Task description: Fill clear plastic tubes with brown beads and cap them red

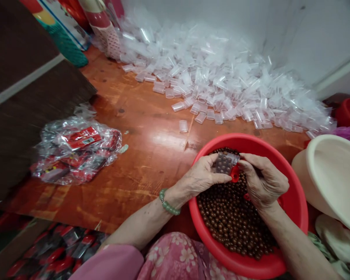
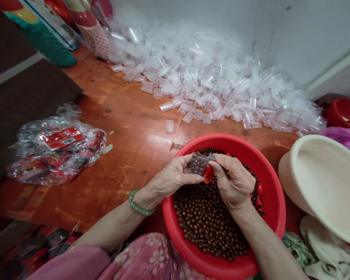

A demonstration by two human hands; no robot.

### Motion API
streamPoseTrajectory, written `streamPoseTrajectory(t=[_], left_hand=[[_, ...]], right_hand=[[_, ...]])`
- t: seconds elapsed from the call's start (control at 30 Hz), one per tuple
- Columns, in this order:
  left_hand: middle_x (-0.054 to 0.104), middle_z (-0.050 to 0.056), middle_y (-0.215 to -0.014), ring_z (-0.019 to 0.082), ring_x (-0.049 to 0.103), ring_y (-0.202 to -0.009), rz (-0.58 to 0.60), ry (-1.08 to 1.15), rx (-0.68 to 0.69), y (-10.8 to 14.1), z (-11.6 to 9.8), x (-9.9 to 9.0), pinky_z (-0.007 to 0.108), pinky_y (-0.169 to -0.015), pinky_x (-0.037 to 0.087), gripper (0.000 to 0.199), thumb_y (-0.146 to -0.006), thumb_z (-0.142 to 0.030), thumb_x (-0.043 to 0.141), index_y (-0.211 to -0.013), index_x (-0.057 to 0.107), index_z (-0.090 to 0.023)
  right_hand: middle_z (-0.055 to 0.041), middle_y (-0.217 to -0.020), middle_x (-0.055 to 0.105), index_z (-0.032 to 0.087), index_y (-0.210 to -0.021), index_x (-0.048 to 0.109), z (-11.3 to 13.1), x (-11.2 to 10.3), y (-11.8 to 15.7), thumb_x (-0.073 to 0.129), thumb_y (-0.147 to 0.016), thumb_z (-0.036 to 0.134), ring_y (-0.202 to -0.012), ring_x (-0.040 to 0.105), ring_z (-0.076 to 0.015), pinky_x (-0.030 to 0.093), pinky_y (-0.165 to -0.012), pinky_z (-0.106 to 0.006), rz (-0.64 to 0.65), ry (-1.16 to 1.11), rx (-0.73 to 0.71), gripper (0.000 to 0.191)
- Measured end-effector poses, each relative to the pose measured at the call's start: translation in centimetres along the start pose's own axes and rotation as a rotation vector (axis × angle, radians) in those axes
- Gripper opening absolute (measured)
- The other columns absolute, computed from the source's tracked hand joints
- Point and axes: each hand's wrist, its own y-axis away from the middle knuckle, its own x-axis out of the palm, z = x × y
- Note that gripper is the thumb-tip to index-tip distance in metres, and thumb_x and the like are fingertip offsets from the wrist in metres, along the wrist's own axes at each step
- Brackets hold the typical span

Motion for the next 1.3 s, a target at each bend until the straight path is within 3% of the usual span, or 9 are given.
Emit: streamPoseTrajectory(t=[0.13, 0.4, 0.7, 0.87, 1.03, 1.3], left_hand=[[0.075, 0.004, -0.095, 0.017, 0.067, -0.091, -0.005, 0.024, 0.073, -0.1, 0.2, -0.1, 0.033, -0.099, 0.046, 0.043, -0.061, -0.020, 0.090, -0.099, 0.072, -0.015], [0.072, 0.001, -0.087, 0.015, 0.065, -0.086, -0.025, 0.031, 0.128, -0.3, 0.3, 0.0, 0.030, -0.094, 0.048, 0.036, -0.059, -0.024, 0.091, -0.088, 0.071, -0.015], [0.075, 0.003, -0.093, 0.016, 0.067, -0.091, -0.032, -0.073, 0.140, -0.3, 0.8, -0.3, 0.031, -0.096, 0.048, 0.028, -0.069, -0.020, 0.083, -0.094, 0.072, -0.016], [0.076, 0.006, -0.103, 0.017, 0.068, -0.096, 0.019, -0.029, 0.098, -0.3, 0.7, -0.5, 0.032, -0.100, 0.046, 0.031, -0.071, -0.019, 0.082, -0.101, 0.073, -0.014], [0.077, 0.006, -0.104, 0.015, 0.068, -0.098, 0.088, 0.043, 0.067, -0.4, 0.6, -0.7, 0.028, -0.098, 0.046, 0.037, -0.069, -0.015, 0.082, -0.104, 0.074, -0.015], [0.078, 0.008, -0.101, 0.015, 0.071, -0.093, 0.089, 0.101, -0.006, -0.1, 0.2, -0.5, 0.028, -0.096, 0.050, 0.038, -0.068, -0.010, 0.083, -0.105, 0.073, -0.014]], right_hand=[[-0.0059, -0.100, 0.078, 0.025, -0.104, 0.075, 1.1, -0.2, 0.6, 0.074, -0.082, 0.010, -0.087, 0.076, -0.0222, 0.064, -0.079, -0.038, 0.087, -0.024, -0.005, 0.027], [-0.0042, -0.103, 0.078, 0.024, -0.101, 0.076, 2.1, -0.3, 0.7, 0.073, -0.084, 0.012, -0.092, 0.074, -0.0183, 0.061, -0.091, -0.037, 0.190, -0.077, 0.237, 0.021], [-0.0065, -0.104, 0.077, 0.022, -0.096, 0.073, 1.8, -0.7, 0.6, 0.070, -0.087, 0.017, -0.091, 0.075, -0.0193, 0.062, -0.088, -0.036, 0.306, -0.023, 0.236, 0.011], [-0.0043, -0.097, 0.078, 0.022, -0.098, 0.073, 1.3, -1.1, 0.2, 0.070, -0.088, 0.023, -0.084, 0.074, -0.0172, 0.062, -0.081, -0.032, 0.355, -0.082, 0.360, 0.010], [-0.0019, -0.089, 0.077, 0.022, -0.094, 0.073, 1.1, -1.6, -0.2, 0.072, -0.087, 0.028, -0.077, 0.073, -0.0155, 0.061, -0.079, -0.030, 0.356, -0.137, 0.477, 0.009], [-0.0026, -0.092, 0.077, 0.022, -0.095, 0.074, 1.2, -2.3, -0.3, 0.076, -0.084, 0.031, -0.082, 0.074, -0.0165, 0.062, -0.082, -0.033, 0.256, -0.212, 0.563, 0.014]])
